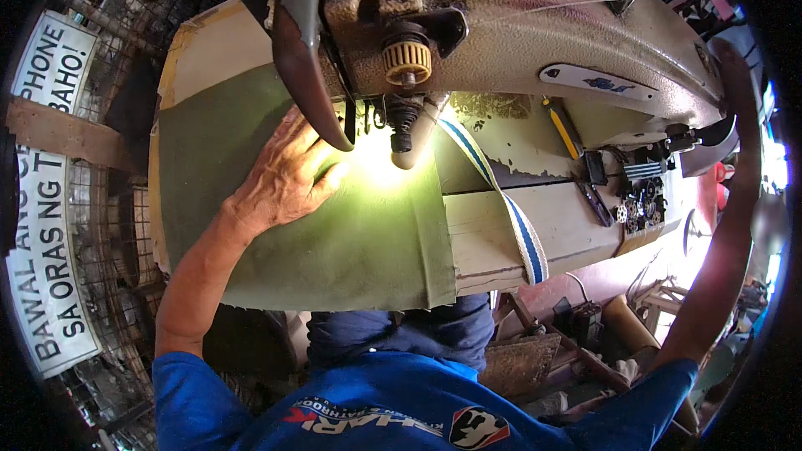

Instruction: The recorder uses an industrial sewing machine to sew straps and finish a green tote bag.

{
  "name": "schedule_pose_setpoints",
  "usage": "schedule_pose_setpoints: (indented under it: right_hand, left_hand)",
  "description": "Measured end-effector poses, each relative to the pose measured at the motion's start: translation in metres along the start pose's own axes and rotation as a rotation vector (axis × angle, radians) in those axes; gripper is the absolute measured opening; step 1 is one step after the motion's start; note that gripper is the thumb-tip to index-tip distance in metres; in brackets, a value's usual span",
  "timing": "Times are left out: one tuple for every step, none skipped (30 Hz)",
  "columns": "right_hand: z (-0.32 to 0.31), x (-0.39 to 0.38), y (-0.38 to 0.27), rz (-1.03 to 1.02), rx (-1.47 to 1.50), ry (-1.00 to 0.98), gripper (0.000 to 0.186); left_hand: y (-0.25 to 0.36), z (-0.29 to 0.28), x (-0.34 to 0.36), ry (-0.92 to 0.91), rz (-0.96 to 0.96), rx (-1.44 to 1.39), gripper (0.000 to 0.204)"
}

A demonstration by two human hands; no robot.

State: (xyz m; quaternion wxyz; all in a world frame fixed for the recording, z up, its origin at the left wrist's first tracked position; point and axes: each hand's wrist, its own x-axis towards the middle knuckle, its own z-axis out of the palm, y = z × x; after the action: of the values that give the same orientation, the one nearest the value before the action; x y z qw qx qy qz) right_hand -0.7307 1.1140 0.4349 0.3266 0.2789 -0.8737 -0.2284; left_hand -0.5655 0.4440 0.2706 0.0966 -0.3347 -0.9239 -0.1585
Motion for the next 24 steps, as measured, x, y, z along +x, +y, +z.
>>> schedule_pose_setpoints:
  right_hand:
    - [0.012,-0.005,-0.010,0.020,0.219,0.026,0.037]
    - [0.022,-0.011,-0.026,0.034,0.437,0.057,0.035]
    - [0.027,-0.025,-0.046,0.219,0.489,0.122,0.036]
    - [0.026,-0.043,-0.068,0.404,0.539,0.186,0.038]
    - [0.022,-0.057,-0.084,0.584,0.583,0.257,0.040]
    - [0.021,-0.063,-0.095,0.760,0.630,0.327,0.042]
    - [0.014,-0.065,-0.101,0.908,0.653,0.388,0.043]
    - [0.006,-0.065,-0.107,0.940,0.684,0.391,0.044]
    - [-0.001,-0.058,-0.112,1.053,0.617,0.343,0.043]
    - [-0.014,-0.054,-0.120,1.133,0.574,0.231,0.042]
    - [-0.023,-0.047,-0.134,1.161,0.545,0.297,0.042]
    - [-0.042,-0.046,-0.152,0.836,0.073,0.192,0.043]
    - [-0.051,-0.048,-0.183,0.775,-0.070,0.184,0.044]
    - [-0.060,-0.050,-0.212,0.756,-0.078,0.177,0.045]
    - [-0.063,-0.063,-0.254,1.059,0.243,0.264,0.047]
    - [-0.065,-0.072,-0.291,1.039,0.231,0.046,0.050]
    - [-0.064,-0.083,-0.321,1.334,0.947,-0.019,0.051]
    - [-0.060,-0.090,-0.345,0.969,0.399,-0.271,0.049]
    - [-0.060,-0.096,-0.355,0.849,0.528,-0.176,0.047]
    - [-0.058,-0.099,-0.366,0.891,0.580,-0.081,0.045]
    - [-0.059,-0.100,-0.369,0.901,0.574,-0.032,0.045]
    - [-0.058,-0.098,-0.370,0.881,0.541,-0.049,0.045]
    - [-0.060,-0.094,-0.367,0.845,0.503,-0.053,0.045]
    - [-0.063,-0.089,-0.364,0.833,0.501,-0.053,0.044]
  left_hand:
    - [0.000,0.000,0.000,0.011,0.000,0.004,0.042]
    - [-0.002,0.001,-0.001,0.012,-0.003,0.000,0.042]
    - [-0.003,0.000,-0.001,0.001,0.009,0.002,0.047]
    - [-0.004,0.001,-0.001,-0.007,0.001,-0.006,0.053]
    - [-0.006,0.001,-0.001,0.001,0.015,0.003,0.053]
    - [-0.005,0.002,-0.002,0.044,-0.067,-0.067,0.061]
    - [-0.003,0.003,-0.003,0.063,-0.171,-0.138,0.070]
    - [-0.004,0.002,-0.003,0.089,-0.234,-0.209,0.085]
    - [-0.003,0.002,-0.004,0.087,-0.228,-0.204,0.085]
    - [-0.003,0.002,-0.004,0.122,-0.226,-0.168,0.086]
    - [-0.003,0.003,-0.004,0.148,-0.245,-0.132,0.089]
    - [-0.003,0.004,-0.005,0.134,-0.243,-0.131,0.079]
    - [-0.004,0.004,-0.006,0.163,-0.233,-0.140,0.079]
    - [-0.006,0.005,-0.006,0.092,-0.177,-0.075,0.073]
    - [-0.008,0.006,-0.006,-0.004,-0.143,-0.013,0.066]
    - [-0.008,0.007,-0.007,0.040,-0.126,-0.045,0.057]
    - [-0.009,0.007,-0.007,0.050,-0.114,-0.045,0.057]
    - [-0.010,0.007,-0.008,0.045,-0.086,-0.020,0.057]
    - [-0.010,0.007,-0.008,0.026,-0.077,0.002,0.057]
    - [-0.008,0.007,-0.009,0.028,-0.052,-0.005,0.057]
    - [-0.007,0.006,-0.009,0.028,-0.050,-0.007,0.055]
    - [-0.007,0.005,-0.008,0.045,-0.053,-0.005,0.053]
    - [-0.006,0.004,-0.008,0.046,-0.041,-0.001,0.053]
    - [-0.004,0.003,-0.009,0.043,-0.033,0.002,0.052]
